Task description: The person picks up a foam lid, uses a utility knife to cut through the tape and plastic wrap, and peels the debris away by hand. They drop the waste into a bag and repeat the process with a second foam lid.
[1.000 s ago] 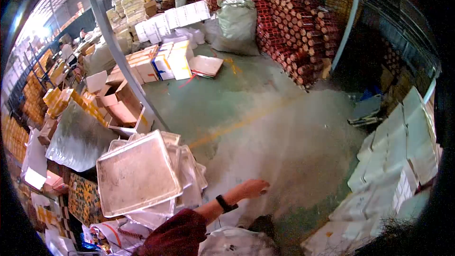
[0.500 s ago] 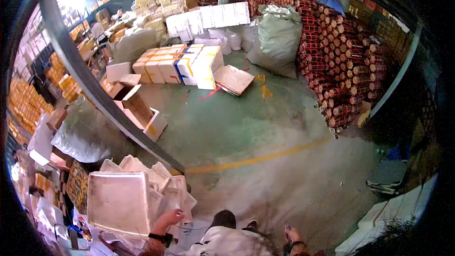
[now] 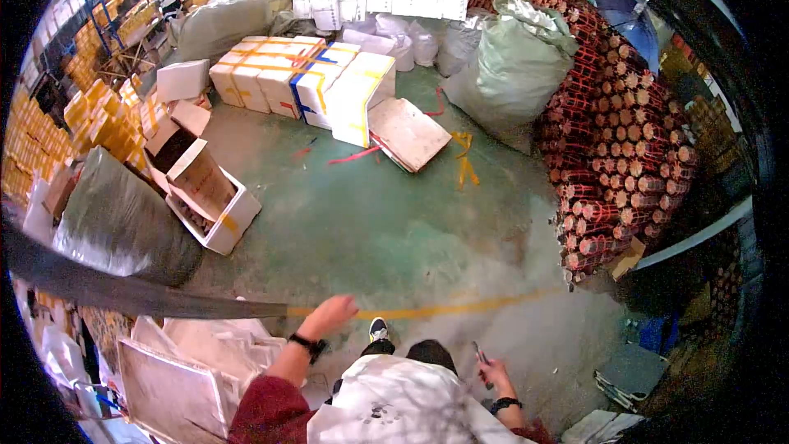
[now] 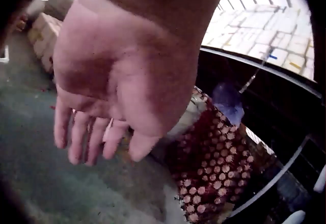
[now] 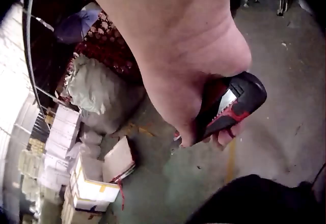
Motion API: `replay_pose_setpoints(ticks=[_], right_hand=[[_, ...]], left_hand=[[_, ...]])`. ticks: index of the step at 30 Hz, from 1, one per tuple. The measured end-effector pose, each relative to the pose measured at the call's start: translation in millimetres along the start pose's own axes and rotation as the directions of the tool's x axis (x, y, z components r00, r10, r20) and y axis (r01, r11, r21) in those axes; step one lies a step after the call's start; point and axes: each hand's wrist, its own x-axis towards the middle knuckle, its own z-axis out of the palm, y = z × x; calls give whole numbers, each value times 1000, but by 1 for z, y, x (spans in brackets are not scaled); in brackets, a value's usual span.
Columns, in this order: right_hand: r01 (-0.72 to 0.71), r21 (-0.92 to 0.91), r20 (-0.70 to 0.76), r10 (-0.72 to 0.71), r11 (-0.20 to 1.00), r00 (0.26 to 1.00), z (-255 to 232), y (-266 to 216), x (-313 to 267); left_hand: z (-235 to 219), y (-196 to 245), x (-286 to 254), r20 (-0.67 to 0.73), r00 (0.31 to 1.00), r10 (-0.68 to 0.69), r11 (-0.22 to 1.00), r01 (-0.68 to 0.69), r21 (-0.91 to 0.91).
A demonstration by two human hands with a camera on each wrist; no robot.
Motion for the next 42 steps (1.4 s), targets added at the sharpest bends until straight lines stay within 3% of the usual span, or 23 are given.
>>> replay_pose_setpoints(ticks=[3,5,7,11,12,13,14,15,16,18,21,23,24,25,27,29,30,31,32,33,36,39,42], right_hand=[[-212,216,92,196,953,976,13,0,27],[-94,-31,106,97,995,990,18,0,46],[-14,-168,222,51,986,974,18,2,88],[411,-343,554,-172,845,815,31,39,219],[687,-287,697,-346,668,628,34,56,265],[258,-316,480,-81,913,873,19,-38,257],[-104,-147,283,143,984,949,-3,-111,269],[-252,23,173,244,968,954,-20,-184,285],[-277,118,103,266,954,958,-35,-248,302],[-271,258,-7,283,927,959,-63,-366,324],[-123,616,-60,202,778,978,-86,-424,358],[-195,682,-74,332,705,940,-97,-491,353],[-169,627,-129,315,761,940,-79,-432,364],[-237,614,-126,390,753,912,-65,-417,372],[-404,648,-74,581,646,810,-29,-429,396],[-506,678,-16,698,534,716,3,-449,433],[-543,683,11,736,488,676,16,-461,449],[-578,680,34,768,452,640,23,-471,464],[-601,680,51,790,420,611,31,-477,478],[-616,682,63,807,395,587,37,-484,491],[-633,686,89,822,359,563,36,-508,510],[-575,727,63,797,375,600,15,-546,523],[-456,780,-5,733,428,680,-19,-586,532]], left_hand=[[-36,28,157,154,984,-93,994,84,65],[-53,26,240,242,968,-72,997,76,-4],[-55,24,308,150,982,-119,992,125,-29],[-54,8,435,106,978,-177,980,164,116],[-54,0,470,114,972,-207,973,192,131],[-51,-7,498,128,960,-250,963,232,137],[-41,-11,525,125,947,-296,952,281,123],[-20,-35,555,169,918,-357,932,338,133],[-7,-68,585,235,885,-402,913,367,179],[3,-85,639,273,910,-313,913,210,349],[15,-105,764,347,880,-324,868,130,480],[44,-140,855,385,847,-368,874,173,454],[68,-163,893,405,824,-396,875,205,439],[106,-208,924,290,938,-192,882,35,470],[172,-279,1011,340,892,-298,857,93,507],[239,-348,1073,177,965,-193,750,29,660],[276,-394,1094,101,994,-31,632,-59,773],[281,-382,1121,-21,990,-137,700,112,706],[278,-367,1143,97,941,-324,709,174,683],[289,-379,1153,146,932,-332,699,139,702],[298,-430,1139,217,973,-82,718,-93,689],[221,-351,1129,351,922,-161,857,-46,514],[114,-240,1119,353,935,-41,948,-75,309]])
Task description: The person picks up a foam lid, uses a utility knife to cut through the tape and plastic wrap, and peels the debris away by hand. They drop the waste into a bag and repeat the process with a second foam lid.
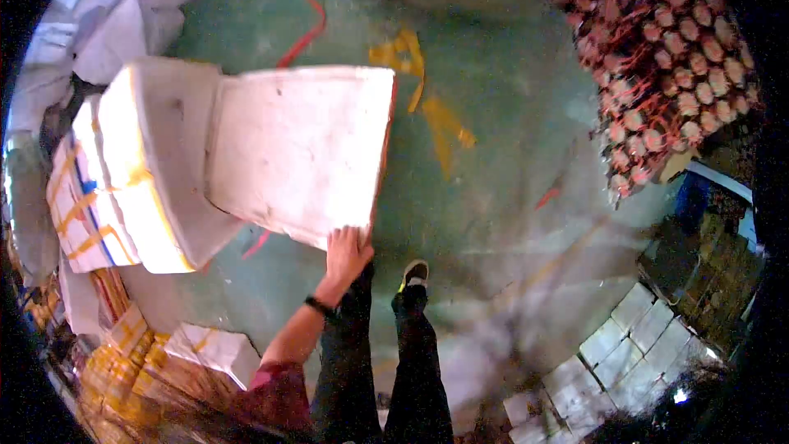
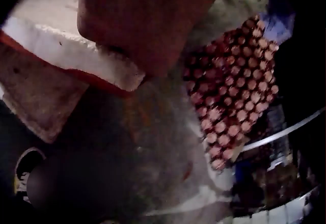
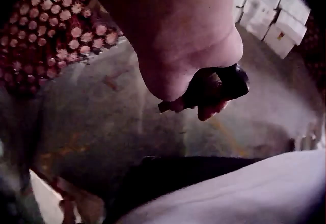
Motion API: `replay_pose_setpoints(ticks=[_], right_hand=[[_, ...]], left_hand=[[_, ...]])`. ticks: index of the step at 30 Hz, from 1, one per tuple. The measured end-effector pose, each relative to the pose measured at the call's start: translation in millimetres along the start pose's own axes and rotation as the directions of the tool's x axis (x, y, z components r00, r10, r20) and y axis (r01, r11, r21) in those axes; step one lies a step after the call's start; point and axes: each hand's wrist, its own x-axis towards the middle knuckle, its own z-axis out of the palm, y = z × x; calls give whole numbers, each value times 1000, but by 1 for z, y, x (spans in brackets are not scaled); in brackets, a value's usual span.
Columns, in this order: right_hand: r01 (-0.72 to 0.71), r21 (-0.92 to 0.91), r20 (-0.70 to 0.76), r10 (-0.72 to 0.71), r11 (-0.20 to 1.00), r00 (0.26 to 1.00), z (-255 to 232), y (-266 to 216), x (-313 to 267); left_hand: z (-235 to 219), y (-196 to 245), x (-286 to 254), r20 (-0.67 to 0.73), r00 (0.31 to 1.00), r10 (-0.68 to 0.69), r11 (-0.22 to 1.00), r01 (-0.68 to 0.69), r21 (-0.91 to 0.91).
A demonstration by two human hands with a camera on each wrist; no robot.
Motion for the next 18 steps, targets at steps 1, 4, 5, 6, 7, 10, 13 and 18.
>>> replay_pose_setpoints(ticks=[1,4,5,6,7,10,13,18], right_hand=[[39,28,12,-39,999,999,1,-17,-14],[221,134,56,-230,966,972,-4,-67,-51],[283,175,73,-299,943,952,-9,-84,-65],[361,203,108,-387,910,916,-14,-103,-78],[433,240,140,-473,869,870,-17,-126,-91],[673,-102,312,-619,733,721,-6,-247,-180],[856,-54,477,-740,514,474,-2,-329,-243],[891,454,643,-698,17,-315,7,-401,-342]], left_hand=[[-52,27,-13,-26,999,45,998,-46,-33],[-199,105,-49,-135,991,7,980,-33,-197],[-240,127,-62,-237,971,-24,967,-38,-251],[-271,145,-74,-334,940,-66,950,-43,-310],[-287,151,-84,-349,915,-203,886,20,-462],[-353,180,-123,-448,859,-249,861,-15,-508],[-396,235,-173,-459,849,-262,867,-2,-497],[-407,314,-273,-476,871,-120,881,-128,-456]])
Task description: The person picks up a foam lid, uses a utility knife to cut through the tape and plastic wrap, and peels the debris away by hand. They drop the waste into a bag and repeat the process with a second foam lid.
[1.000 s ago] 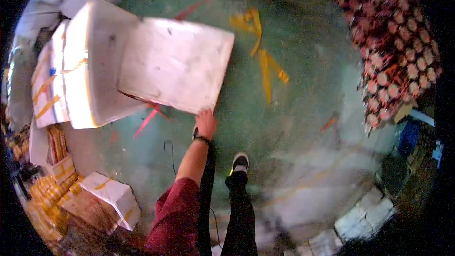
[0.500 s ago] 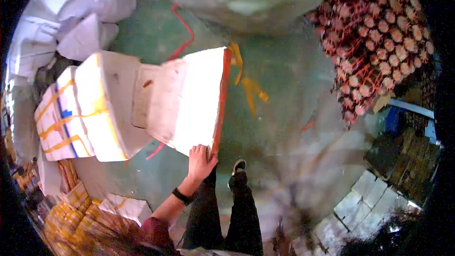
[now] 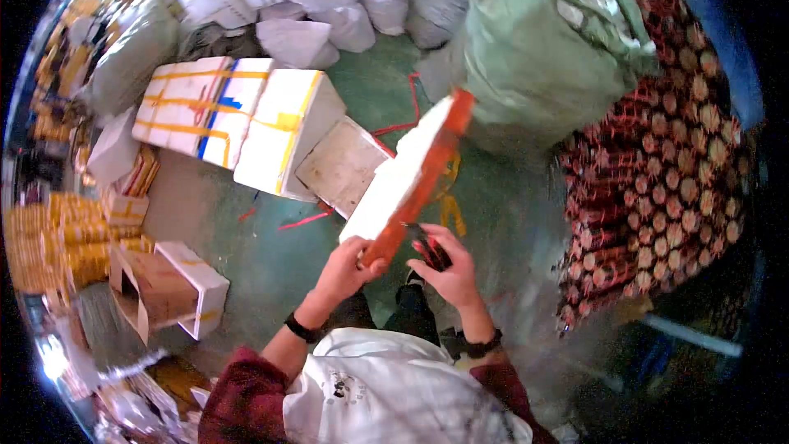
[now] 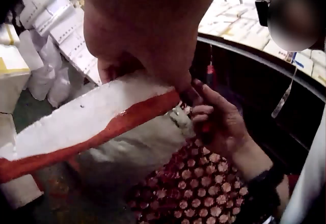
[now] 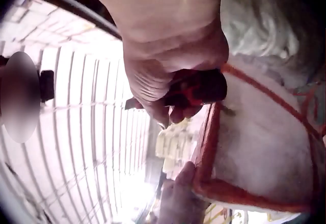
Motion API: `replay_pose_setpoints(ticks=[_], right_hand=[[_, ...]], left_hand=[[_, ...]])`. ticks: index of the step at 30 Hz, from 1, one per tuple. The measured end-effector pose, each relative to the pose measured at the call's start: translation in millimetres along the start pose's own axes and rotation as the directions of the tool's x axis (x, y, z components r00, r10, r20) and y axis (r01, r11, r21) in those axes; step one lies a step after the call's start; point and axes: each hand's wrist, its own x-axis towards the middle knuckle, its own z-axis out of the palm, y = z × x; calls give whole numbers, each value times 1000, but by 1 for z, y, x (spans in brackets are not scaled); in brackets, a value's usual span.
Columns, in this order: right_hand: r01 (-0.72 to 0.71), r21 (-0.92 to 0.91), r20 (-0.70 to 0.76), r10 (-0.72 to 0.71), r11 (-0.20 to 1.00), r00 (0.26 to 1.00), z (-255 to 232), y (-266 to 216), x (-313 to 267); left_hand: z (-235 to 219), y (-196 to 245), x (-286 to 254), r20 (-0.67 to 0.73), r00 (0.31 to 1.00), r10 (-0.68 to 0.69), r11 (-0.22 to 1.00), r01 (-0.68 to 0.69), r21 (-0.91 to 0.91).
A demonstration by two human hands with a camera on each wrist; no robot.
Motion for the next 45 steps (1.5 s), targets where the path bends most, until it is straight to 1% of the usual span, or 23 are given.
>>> replay_pose_setpoints(ticks=[2,4,6,7,9,10,12,13,16,17,20,22,24,25,28,29,32,33,37,40,41,43,45], right_hand=[[203,-104,281,-168,974,945,6,-18,17],[233,-154,490,-130,960,862,23,-36,2],[96,-245,586,68,965,808,35,-51,-18],[102,-281,620,99,954,779,40,-59,-27],[-1,-168,624,107,986,774,67,-55,-54],[-53,-115,623,114,992,774,84,-52,-70],[22,-109,677,58,994,733,108,-58,-93],[22,-111,693,62,994,718,116,-63,-108],[50,-75,708,18,996,706,146,-65,-154],[58,-55,703,-3,997,712,156,-63,-170],[-26,31,656,-1,999,755,182,-64,-211],[-101,58,592,47,993,804,194,-71,-230],[-85,23,575,56,996,816,203,-72,-248],[-94,43,571,53,995,819,212,-71,-261],[-139,123,539,52,983,841,237,-92,-288],[-160,145,517,64,976,854,243,-98,-298],[-77,83,451,31,994,892,260,-98,-316],[-104,28,436,81,994,896,264,-98,-322],[-76,186,283,21,980,959,279,-93,-326],[0,140,183,-26,990,983,280,-79,-323],[-65,185,132,41,981,990,282,-88,-326],[-44,268,-25,52,962,998,276,-78,-309],[-69,305,-146,118,950,982,262,-95,-293]], left_hand=[[-1,26,-40,-70,997,-18,996,11,-93],[-6,39,-81,-120,991,-62,988,43,-151],[-13,43,-119,-180,982,-54,985,23,-171],[-13,40,-137,-211,977,-26,987,-9,-163],[-19,34,-180,-262,963,62,978,-111,-177],[-22,38,-209,-314,948,54,985,-102,-137],[-30,59,-258,-417,908,49,996,-75,-47],[-26,63,-280,-413,910,-40,998,15,-63],[-7,33,-342,-620,761,-192,978,97,-185],[-12,36,-363,-682,709,-181,978,58,-200],[-12,25,-419,-685,643,-342,924,97,-370],[-13,10,-455,-670,612,-420,835,-29,-549],[-17,1,-500,-648,565,-511,687,-184,-703],[-18,-11,-520,-682,590,-432,751,-184,-634],[-18,-12,-556,-712,536,-453,784,-141,-605],[-19,-8,-563,-740,481,-470,755,-215,-620],[-22,-24,-595,-739,435,-514,813,-26,-581],[-21,-29,-602,-776,426,-465,833,-88,-547],[-27,-27,-613,-821,318,-474,707,-417,-571],[-33,-18,-619,-870,278,-408,784,-382,-489],[-34,-22,-623,-878,248,-409,794,-378,-476],[-43,-37,-634,-894,195,-404,813,-370,-449],[-52,-62,-654,-881,36,-471,777,-455,-434]])
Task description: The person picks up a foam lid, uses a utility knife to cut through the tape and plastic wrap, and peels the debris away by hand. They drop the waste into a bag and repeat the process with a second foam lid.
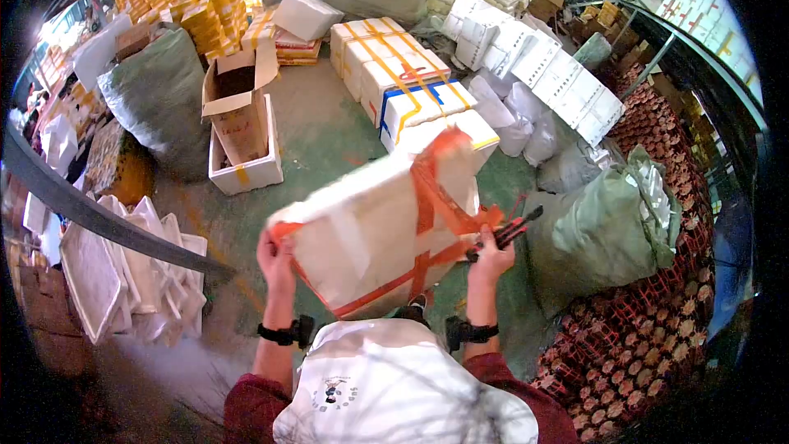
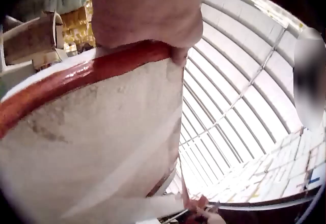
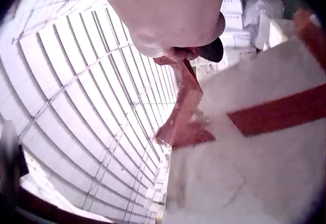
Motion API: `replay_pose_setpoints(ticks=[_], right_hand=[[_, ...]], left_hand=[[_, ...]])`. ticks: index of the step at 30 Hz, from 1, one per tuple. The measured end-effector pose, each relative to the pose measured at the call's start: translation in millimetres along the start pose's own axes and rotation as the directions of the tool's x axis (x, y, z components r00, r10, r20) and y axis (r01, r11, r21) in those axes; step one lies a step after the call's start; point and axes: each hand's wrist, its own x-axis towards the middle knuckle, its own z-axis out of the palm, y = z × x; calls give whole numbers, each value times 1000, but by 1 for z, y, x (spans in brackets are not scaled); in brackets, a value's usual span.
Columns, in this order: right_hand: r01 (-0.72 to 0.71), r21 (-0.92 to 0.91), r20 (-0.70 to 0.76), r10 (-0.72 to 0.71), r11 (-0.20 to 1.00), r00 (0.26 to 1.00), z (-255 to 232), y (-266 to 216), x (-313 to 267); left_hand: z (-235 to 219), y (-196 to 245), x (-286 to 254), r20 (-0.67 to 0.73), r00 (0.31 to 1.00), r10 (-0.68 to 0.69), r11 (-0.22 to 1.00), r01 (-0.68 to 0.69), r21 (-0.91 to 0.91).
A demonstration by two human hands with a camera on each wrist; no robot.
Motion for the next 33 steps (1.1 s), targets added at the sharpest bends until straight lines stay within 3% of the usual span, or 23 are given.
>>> replay_pose_setpoints(ticks=[1,4,6,8,11,12,15,16,19,23,24,27,29,30,31,32,33], right_hand=[[-24,29,-61,26,999,998,-17,13,26],[113,51,-108,-107,992,988,-32,-5,44],[133,76,-95,-125,988,988,-32,-10,45],[162,90,-42,-158,983,986,-41,-12,47],[180,152,-152,-157,972,976,-58,-27,66],[201,70,-182,-185,977,966,-62,-34,65],[124,87,-137,-112,988,984,-66,-45,49],[166,45,-123,-160,985,980,-72,-36,51],[99,75,-91,-93,992,992,-86,-19,49],[50,8,-219,-47,999,975,-108,-14,53],[52,-2,-240,-51,999,969,-102,-23,47],[90,56,-85,-85,994,993,-71,-62,19],[-38,-72,205,52,997,977,-48,-70,11],[20,-162,250,22,987,968,-24,-83,-2],[103,-4,291,-98,995,952,4,-86,-10],[51,-113,385,-3,992,923,18,-90,-12],[201,-151,380,-131,968,916,33,-52,5]], left_hand=[[-16,-6,10,-72,997,-20,996,13,-90],[-39,-9,22,-42,990,135,957,-141,-254],[-47,-15,28,-30,988,153,953,-155,-259],[-52,-14,31,-45,990,130,953,-138,-269],[-49,-6,40,-85,993,81,942,-104,-318],[-52,-6,40,-81,993,83,933,-106,-345],[-56,-8,43,-61,993,102,926,-117,-359],[-60,-14,44,-56,991,118,932,-130,-339],[-57,-11,39,-53,983,178,913,-185,-363],[-46,29,14,6,979,204,906,-187,-379],[-76,5,22,5,972,235,897,-215,-385],[-75,10,3,-26,975,219,915,-215,-342],[-94,1,-4,-2,981,193,935,-184,-304],[-102,-6,-6,-27,984,178,935,-178,-308],[-108,-9,-6,-55,986,160,935,-169,-313],[-112,-6,-8,21,986,163,937,-148,-316],[-111,-4,-11,3,991,133,943,-125,-309]])
